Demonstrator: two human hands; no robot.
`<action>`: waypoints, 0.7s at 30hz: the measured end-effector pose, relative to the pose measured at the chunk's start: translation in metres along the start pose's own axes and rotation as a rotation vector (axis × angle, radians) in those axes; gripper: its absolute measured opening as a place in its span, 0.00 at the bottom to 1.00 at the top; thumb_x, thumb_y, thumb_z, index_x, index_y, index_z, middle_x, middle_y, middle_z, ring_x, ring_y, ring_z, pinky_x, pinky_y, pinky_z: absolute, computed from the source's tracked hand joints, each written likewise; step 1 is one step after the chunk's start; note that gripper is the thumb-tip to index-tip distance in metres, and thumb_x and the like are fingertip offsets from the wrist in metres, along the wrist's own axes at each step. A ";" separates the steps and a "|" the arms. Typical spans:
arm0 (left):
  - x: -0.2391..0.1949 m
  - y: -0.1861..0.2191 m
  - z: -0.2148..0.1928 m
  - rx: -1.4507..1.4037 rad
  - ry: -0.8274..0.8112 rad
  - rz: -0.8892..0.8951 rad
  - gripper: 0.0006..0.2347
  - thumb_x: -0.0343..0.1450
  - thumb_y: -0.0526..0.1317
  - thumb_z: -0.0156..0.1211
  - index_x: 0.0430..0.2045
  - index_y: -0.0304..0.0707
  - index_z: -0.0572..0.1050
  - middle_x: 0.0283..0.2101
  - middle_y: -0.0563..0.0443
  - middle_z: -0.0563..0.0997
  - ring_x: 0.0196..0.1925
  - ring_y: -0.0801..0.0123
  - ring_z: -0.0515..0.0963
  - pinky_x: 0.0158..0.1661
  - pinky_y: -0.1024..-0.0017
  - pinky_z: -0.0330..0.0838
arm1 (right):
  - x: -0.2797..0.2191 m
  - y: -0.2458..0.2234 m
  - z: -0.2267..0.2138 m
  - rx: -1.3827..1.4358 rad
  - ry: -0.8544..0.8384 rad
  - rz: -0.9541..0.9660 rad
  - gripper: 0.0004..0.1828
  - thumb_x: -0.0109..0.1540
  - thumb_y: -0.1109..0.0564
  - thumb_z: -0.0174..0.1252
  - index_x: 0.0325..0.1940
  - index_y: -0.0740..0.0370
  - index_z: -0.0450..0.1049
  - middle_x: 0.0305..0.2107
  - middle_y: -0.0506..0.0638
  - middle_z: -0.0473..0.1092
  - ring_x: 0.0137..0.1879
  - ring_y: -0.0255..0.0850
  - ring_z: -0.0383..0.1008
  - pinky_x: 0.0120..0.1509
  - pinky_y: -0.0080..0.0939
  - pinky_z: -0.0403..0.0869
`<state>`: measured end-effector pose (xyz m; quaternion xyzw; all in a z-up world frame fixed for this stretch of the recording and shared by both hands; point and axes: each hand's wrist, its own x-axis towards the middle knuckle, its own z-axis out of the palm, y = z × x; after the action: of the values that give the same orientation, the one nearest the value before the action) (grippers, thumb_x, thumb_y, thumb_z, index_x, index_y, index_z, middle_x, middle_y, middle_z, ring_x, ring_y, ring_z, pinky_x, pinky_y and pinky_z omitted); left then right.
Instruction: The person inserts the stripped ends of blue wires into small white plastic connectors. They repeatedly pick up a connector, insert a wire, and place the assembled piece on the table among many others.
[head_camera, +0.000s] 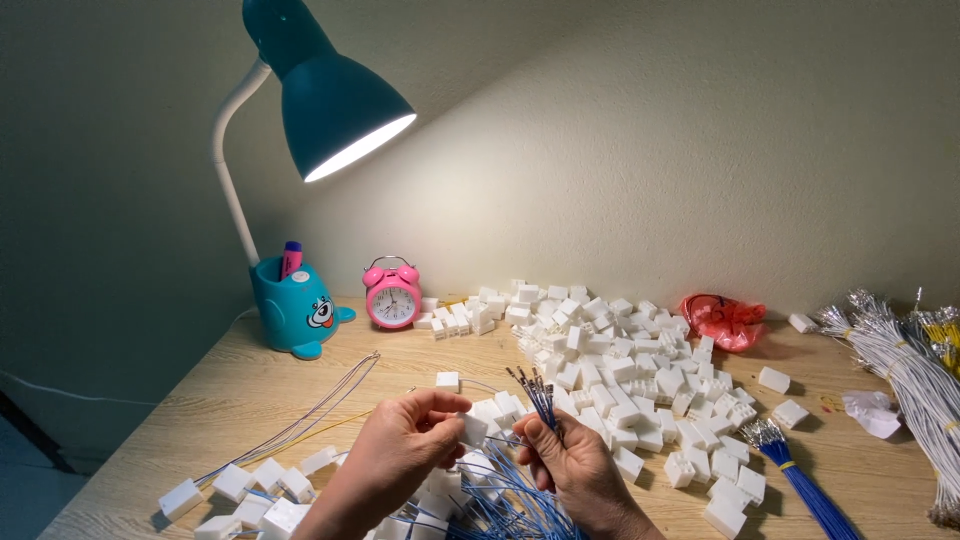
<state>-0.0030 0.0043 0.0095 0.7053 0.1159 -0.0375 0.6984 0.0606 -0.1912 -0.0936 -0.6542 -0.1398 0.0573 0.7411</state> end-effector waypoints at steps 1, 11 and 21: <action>-0.004 0.006 -0.004 0.109 0.026 -0.028 0.09 0.67 0.31 0.56 0.37 0.31 0.82 0.29 0.42 0.82 0.24 0.66 0.76 0.29 0.75 0.73 | 0.002 0.004 -0.002 0.039 0.038 0.051 0.16 0.62 0.51 0.54 0.37 0.68 0.77 0.22 0.59 0.74 0.20 0.40 0.68 0.24 0.34 0.65; -0.004 0.005 -0.025 0.875 0.228 0.215 0.17 0.67 0.53 0.53 0.48 0.57 0.77 0.52 0.60 0.78 0.55 0.72 0.76 0.53 0.65 0.68 | 0.001 0.000 -0.007 -0.064 -0.017 -0.057 0.18 0.61 0.49 0.54 0.37 0.67 0.79 0.19 0.54 0.71 0.28 0.40 0.71 0.37 0.36 0.73; 0.025 0.027 0.023 -0.052 -0.127 0.465 0.25 0.67 0.54 0.46 0.54 0.40 0.72 0.57 0.43 0.77 0.62 0.68 0.74 0.58 0.74 0.66 | -0.013 -0.048 0.004 -0.278 -0.141 0.362 0.12 0.62 0.50 0.58 0.42 0.61 0.75 0.25 0.48 0.66 0.28 0.34 0.59 0.32 0.30 0.59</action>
<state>0.0301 -0.0158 0.0299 0.6911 -0.0928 0.0831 0.7119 0.0421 -0.1975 -0.0481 -0.7588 -0.0783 0.2149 0.6098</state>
